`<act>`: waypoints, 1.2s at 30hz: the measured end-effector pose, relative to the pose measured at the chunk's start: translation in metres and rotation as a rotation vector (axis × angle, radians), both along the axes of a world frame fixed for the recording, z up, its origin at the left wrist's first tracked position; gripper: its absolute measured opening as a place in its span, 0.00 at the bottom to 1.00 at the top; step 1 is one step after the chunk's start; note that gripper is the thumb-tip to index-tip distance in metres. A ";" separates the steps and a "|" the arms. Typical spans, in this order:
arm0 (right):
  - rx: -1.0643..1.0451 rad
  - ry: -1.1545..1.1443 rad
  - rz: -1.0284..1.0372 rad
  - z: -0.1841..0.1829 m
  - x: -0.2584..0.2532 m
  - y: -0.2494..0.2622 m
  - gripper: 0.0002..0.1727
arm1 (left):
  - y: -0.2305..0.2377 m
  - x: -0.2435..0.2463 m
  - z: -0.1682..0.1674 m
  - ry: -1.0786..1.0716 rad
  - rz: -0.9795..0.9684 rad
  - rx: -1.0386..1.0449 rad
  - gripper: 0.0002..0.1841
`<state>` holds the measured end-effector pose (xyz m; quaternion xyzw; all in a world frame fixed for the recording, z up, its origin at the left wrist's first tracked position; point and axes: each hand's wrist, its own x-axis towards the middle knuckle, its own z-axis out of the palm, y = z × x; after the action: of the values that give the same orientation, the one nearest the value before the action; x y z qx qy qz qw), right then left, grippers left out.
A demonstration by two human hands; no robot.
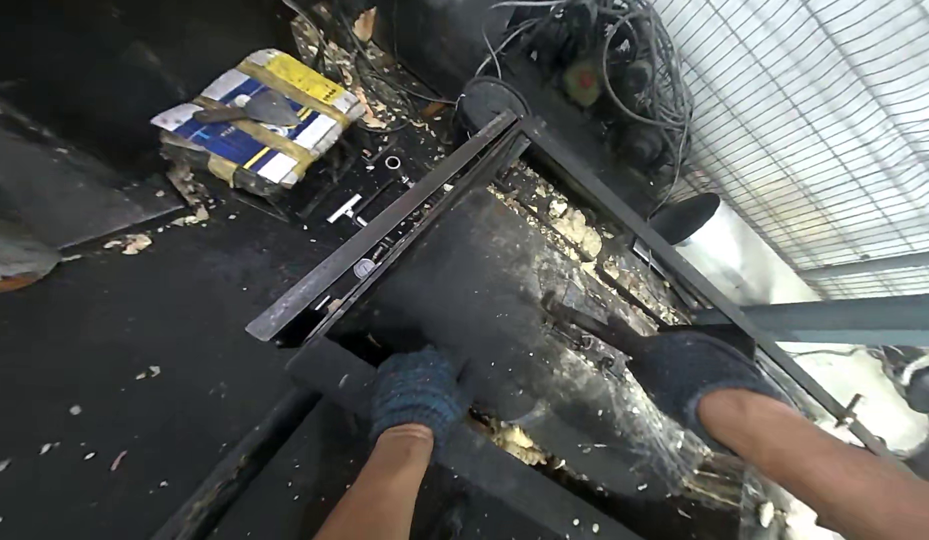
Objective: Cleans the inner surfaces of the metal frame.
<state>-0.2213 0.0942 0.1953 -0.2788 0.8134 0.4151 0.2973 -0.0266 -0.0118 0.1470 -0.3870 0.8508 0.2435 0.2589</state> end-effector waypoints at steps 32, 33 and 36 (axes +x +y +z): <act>-0.122 -0.059 0.065 0.018 -0.011 0.001 0.36 | 0.001 0.020 -0.132 -0.047 0.017 -0.041 0.37; -0.088 -0.028 0.071 0.010 -0.016 0.008 0.33 | 0.002 0.019 -0.128 -0.048 0.024 -0.026 0.37; -0.111 0.214 0.195 -0.033 -0.049 0.051 0.12 | 0.002 -0.002 -0.077 -0.156 0.061 0.112 0.38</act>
<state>-0.2699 0.1453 0.1623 -0.3267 0.8311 0.4239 0.1511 -0.0290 -0.0101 0.0695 -0.4155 0.8008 0.2676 0.3383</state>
